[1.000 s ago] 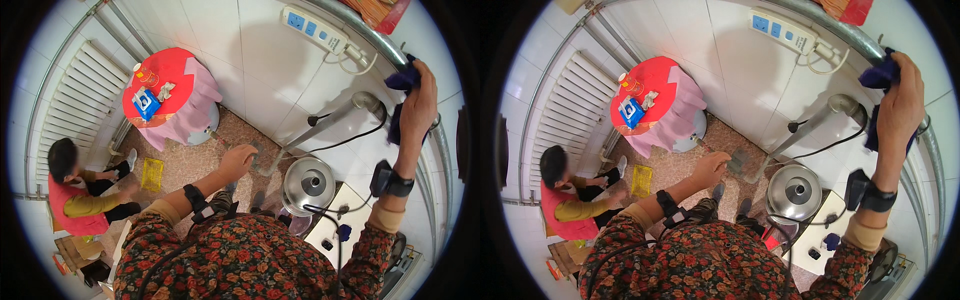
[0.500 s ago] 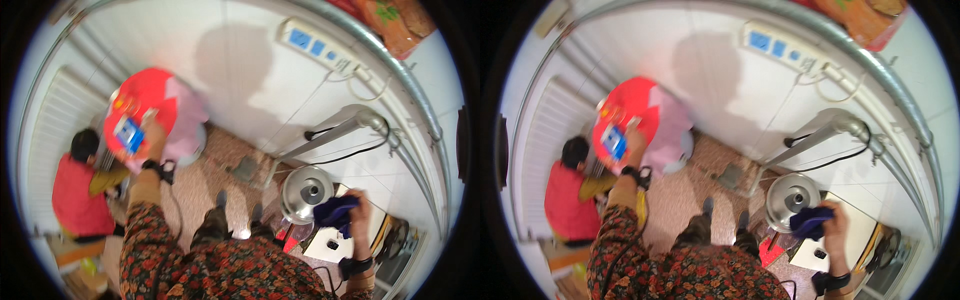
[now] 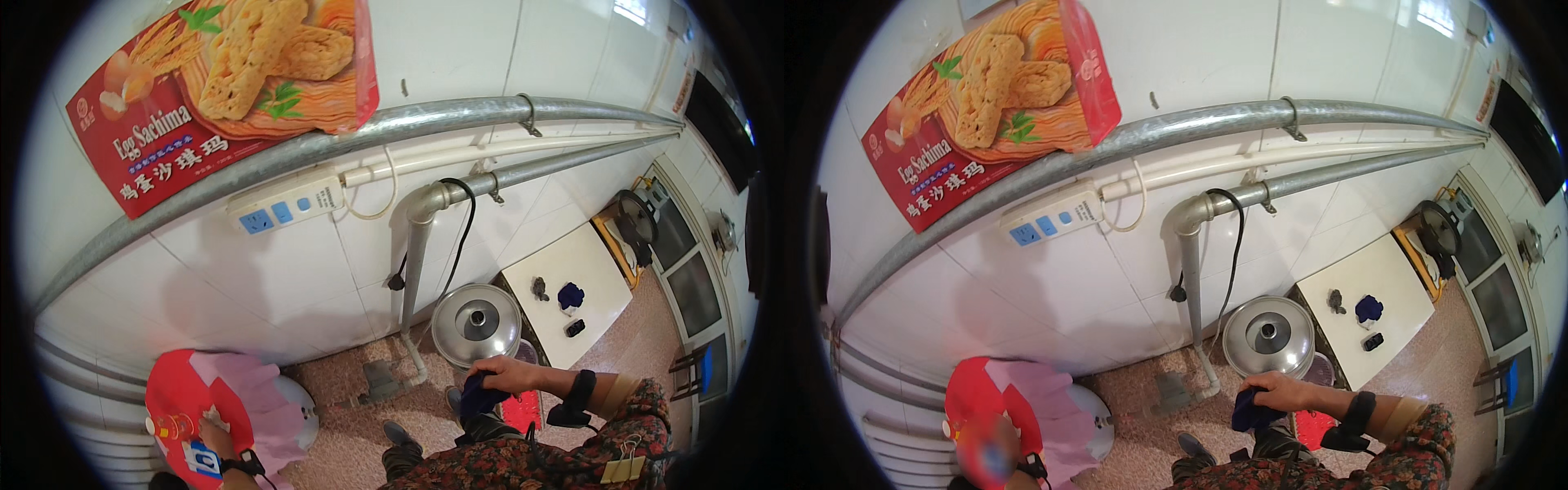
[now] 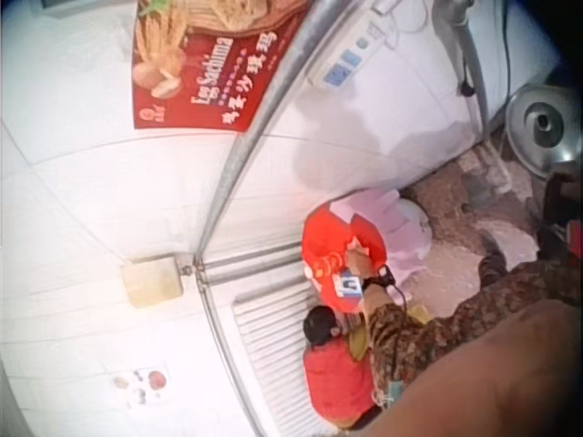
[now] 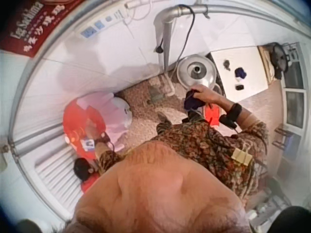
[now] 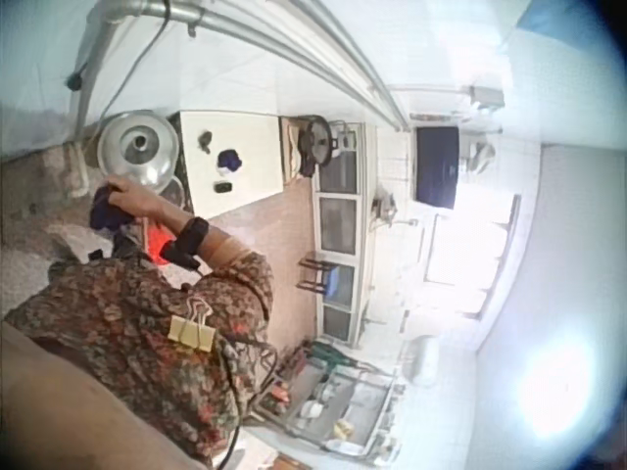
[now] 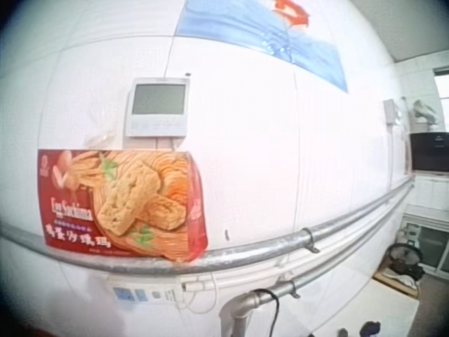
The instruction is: The person wipes a decorative wall tile with a dark cloth, then cleans two horizontal metal pipes mounted on the wall using a white cloth and later a dark cloth. The person scrubs along the length of the pipes and around pipe joints.
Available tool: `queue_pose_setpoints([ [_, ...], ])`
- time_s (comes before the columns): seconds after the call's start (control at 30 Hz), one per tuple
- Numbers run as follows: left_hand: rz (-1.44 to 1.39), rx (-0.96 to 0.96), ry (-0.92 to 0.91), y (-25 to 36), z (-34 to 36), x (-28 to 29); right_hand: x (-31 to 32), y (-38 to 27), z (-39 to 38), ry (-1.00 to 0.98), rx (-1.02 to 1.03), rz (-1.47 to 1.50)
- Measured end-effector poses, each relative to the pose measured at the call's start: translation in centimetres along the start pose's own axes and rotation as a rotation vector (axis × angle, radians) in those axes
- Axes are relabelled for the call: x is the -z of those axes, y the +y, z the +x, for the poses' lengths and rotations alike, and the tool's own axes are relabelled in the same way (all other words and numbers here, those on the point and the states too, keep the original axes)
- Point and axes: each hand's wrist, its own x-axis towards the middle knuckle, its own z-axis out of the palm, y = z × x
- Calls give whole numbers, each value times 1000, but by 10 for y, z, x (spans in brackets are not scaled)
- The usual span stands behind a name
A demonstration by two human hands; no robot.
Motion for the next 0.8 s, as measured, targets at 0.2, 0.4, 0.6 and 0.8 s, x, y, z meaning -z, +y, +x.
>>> queue_pose_setpoints([
  [0.2, -710, 133, 100, 61, 9, 43, -9, 32, 6, 111, 146, -35],
  [0.4, -1757, 221, -455, 211, -82, 114, -41, 48, 46, 229, 84, 51],
  [0.6, -2079, 107, -1186, 416, -206, 105, -72, 4, 85, 414, -149, 1055],
  [0.8, -1916, 37, -853, 494, -235, 97, -27, 12, 54, 366, 262, 377],
])
